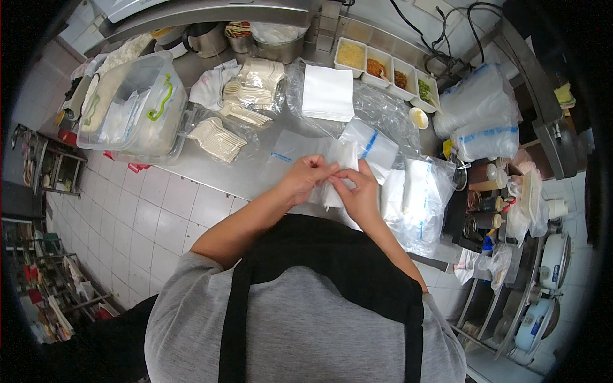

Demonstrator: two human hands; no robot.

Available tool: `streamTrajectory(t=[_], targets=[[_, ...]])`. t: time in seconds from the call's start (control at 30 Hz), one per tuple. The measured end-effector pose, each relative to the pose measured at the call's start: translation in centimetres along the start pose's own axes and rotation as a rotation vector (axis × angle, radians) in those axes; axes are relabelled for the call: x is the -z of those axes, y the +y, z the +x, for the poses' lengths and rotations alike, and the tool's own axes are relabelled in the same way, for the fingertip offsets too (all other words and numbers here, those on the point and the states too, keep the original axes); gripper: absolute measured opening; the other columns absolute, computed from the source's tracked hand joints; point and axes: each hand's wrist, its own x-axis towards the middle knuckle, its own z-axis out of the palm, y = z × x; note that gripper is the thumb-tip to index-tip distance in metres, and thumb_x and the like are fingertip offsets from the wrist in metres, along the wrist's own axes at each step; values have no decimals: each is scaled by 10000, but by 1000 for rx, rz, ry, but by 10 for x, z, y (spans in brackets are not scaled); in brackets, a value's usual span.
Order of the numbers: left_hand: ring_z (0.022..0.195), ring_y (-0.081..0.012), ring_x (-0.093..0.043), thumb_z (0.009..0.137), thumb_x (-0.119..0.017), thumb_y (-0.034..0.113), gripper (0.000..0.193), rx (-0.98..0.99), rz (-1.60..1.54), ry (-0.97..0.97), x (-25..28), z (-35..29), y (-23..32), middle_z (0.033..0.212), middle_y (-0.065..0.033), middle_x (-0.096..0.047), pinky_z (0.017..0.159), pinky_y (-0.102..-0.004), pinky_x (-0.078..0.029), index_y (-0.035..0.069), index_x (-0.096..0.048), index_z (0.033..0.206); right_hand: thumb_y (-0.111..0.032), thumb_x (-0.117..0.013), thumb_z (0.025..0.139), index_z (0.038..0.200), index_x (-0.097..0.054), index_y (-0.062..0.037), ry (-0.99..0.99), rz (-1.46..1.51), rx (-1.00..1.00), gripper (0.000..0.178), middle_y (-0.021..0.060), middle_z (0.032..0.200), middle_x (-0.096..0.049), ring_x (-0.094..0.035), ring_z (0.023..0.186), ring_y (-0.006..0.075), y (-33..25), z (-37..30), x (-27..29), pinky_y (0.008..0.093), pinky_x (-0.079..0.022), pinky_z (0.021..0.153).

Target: Packing plastic spoons and napkins into plastic bags.

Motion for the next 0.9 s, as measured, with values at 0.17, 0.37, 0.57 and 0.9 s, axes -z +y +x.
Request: streamTrajectory(t=[0.17, 0.37, 0.57, 0.9], targets=[[737, -77, -533, 830, -731, 49, 194, -419, 33, 123, 18, 2, 7, 896, 0, -580, 581, -247, -448, 104, -554, 774, -101, -777, 737, 801, -695, -42, 58, -58, -96, 119, 153, 787, -516, -555, 710, 308, 23, 0, 14, 374, -451, 615], [779, -214, -637, 787, -619, -16, 251, -824, 1405, -213, -8, -25, 58, 1126, -96, -552, 687, -320, -550, 69, -624, 1023, -89, -746, 737, 770, -650, -30, 30, -235, -55, 118, 159, 815, -519, -561, 702, 328, 38, -5, 35, 398, -466, 626], [930, -322, -667, 808, -545, 12, 295, -674, 1581, -308, -32, -3, 18, 1291, -99, -559, 757, -410, -550, 59, -653, 1078, -24, -749, 690, 783, -639, -38, 30, -289, -50, 145, 159, 846, -520, -566, 779, 350, 44, -24, 61, 400, -471, 679], [988, -339, -642, 732, -587, -16, 504, -641, 1367, -148, -45, 8, -8, 1314, -139, -571, 817, -432, -532, 7, -580, 1235, 24, -714, 679, 941, -672, -69, -186, -88, -125, 281, 167, 896, -543, -591, 882, 355, -2, -48, 81, 363, -483, 781]])
